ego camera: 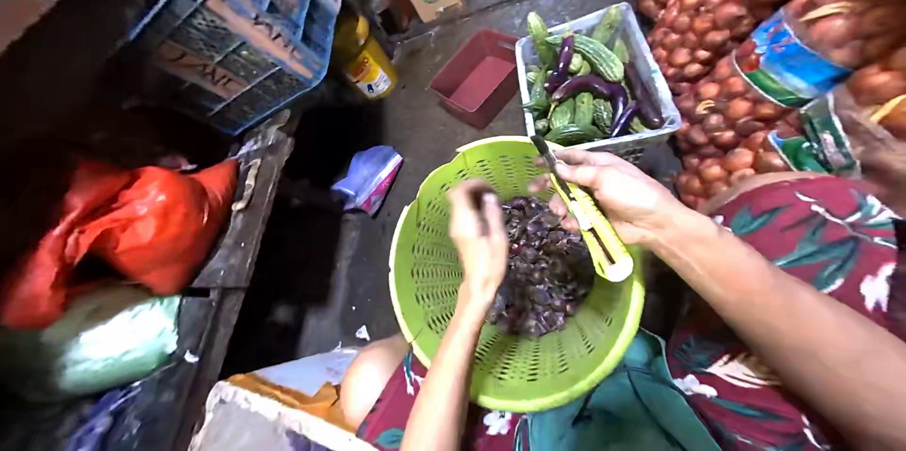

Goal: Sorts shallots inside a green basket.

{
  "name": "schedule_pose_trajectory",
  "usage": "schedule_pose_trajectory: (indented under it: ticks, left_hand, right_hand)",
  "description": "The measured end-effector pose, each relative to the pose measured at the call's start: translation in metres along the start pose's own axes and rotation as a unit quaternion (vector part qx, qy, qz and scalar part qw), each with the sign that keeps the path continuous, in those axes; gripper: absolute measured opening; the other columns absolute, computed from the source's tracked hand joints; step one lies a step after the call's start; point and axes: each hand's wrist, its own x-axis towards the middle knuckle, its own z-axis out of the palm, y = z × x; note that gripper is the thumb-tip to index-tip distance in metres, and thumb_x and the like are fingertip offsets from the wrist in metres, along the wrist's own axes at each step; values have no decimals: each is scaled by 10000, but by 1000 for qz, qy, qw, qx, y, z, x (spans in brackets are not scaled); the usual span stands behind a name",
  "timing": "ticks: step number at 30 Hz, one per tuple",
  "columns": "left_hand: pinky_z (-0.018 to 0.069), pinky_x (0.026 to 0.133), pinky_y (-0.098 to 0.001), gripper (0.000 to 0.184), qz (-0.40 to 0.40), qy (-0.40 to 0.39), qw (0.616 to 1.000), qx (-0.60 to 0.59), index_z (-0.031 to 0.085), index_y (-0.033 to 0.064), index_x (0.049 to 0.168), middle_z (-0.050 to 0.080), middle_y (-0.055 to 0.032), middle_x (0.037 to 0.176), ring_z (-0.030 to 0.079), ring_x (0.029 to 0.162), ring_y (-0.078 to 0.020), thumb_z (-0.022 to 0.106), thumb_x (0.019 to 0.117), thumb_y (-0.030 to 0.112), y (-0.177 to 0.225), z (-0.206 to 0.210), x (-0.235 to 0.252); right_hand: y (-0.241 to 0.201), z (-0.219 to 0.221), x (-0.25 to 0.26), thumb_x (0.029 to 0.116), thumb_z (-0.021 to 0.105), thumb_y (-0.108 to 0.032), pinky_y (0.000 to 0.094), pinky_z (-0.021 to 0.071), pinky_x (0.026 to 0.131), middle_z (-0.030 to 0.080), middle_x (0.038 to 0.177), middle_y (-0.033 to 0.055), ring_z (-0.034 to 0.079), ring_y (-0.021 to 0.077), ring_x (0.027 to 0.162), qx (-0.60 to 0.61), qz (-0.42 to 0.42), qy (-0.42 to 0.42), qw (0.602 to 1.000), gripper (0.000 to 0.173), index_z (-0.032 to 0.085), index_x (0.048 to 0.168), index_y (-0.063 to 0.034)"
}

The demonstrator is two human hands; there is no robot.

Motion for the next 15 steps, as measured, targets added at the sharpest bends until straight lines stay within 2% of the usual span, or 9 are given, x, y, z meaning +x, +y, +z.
schedule_pose_trajectory:
  ticks: [1,2,3,4,5,7,8,11,15]
  left_hand:
    - [565,939,-439,236,-9,-128,991,41,662,-94,1154,697,-213,1099,694,1023,-285,553,975,15,-36,30,-14]
    - [522,1025,-470,251,-37,-274,956,100,698,-59,1162,701,-223,1162,678,1118,-322,566,964,21,-64,55,-27]
    - [479,1074,-525,298,-74,-414,892,166,682,-24,1230,663,-236,1266,630,1217,-367,594,952,37,-84,76,-39]
    - [464,1073,-587,373,-105,-513,823,221,651,-9,1286,603,-259,1352,577,1274,-420,653,918,53,-98,95,-52]
    - [451,1065,-625,477,-127,-569,770,260,608,-16,1343,514,-290,1441,513,1324,-472,715,886,69,-107,109,-64]
    - [419,1087,-647,773,-149,-622,703,313,455,31,1508,247,-293,1615,321,1440,-525,808,826,118,-114,128,-80]
    - [428,1075,-650,835,-146,-629,689,330,438,40,1518,192,-289,1635,280,1454,-535,843,794,136,-115,134,-86]
    - [450,1052,-652,672,-139,-631,677,353,583,-39,1362,215,-283,1634,281,1455,-533,853,787,183,-117,137,-102]
    - [441,1071,-629,572,-105,-669,637,368,611,-85,1293,244,-304,1615,328,1438,-522,824,848,205,-111,128,-95]
  right_hand:
    - [-3,-1,-1,1120,364,-188,240,506,445,697,1031,83,587,117,530,-30,-22,4,999,324,505,1405,-128]
    - [-4,-3,-2,1117,369,-182,233,498,436,696,1025,82,573,113,516,-54,-38,5,998,322,508,1403,-132]
    - [-4,-4,-1,1115,380,-176,226,492,433,693,1015,83,566,110,511,-67,-46,1,997,318,511,1402,-133]
    - [-3,-4,-1,1111,389,-163,226,493,443,692,1006,88,571,114,521,-72,-49,-7,996,322,510,1408,-127]
    - [-3,-4,0,1110,392,-153,223,493,454,691,990,89,575,113,530,-77,-51,-17,996,321,506,1408,-117]
    - [-3,-4,0,1106,396,-138,222,489,488,681,996,83,576,109,563,-105,-56,-35,992,325,492,1415,-104]
    - [-2,-3,-1,1100,415,-132,222,483,496,689,1007,80,580,109,575,-126,-56,-40,990,331,496,1420,-108]
    - [1,2,-2,1093,461,-144,222,478,519,686,1003,68,584,104,605,-172,-49,-61,982,342,495,1433,-121]
    - [2,8,-2,1093,473,-154,199,471,538,671,1012,52,564,65,606,-189,-39,-101,976,359,480,1450,-113]
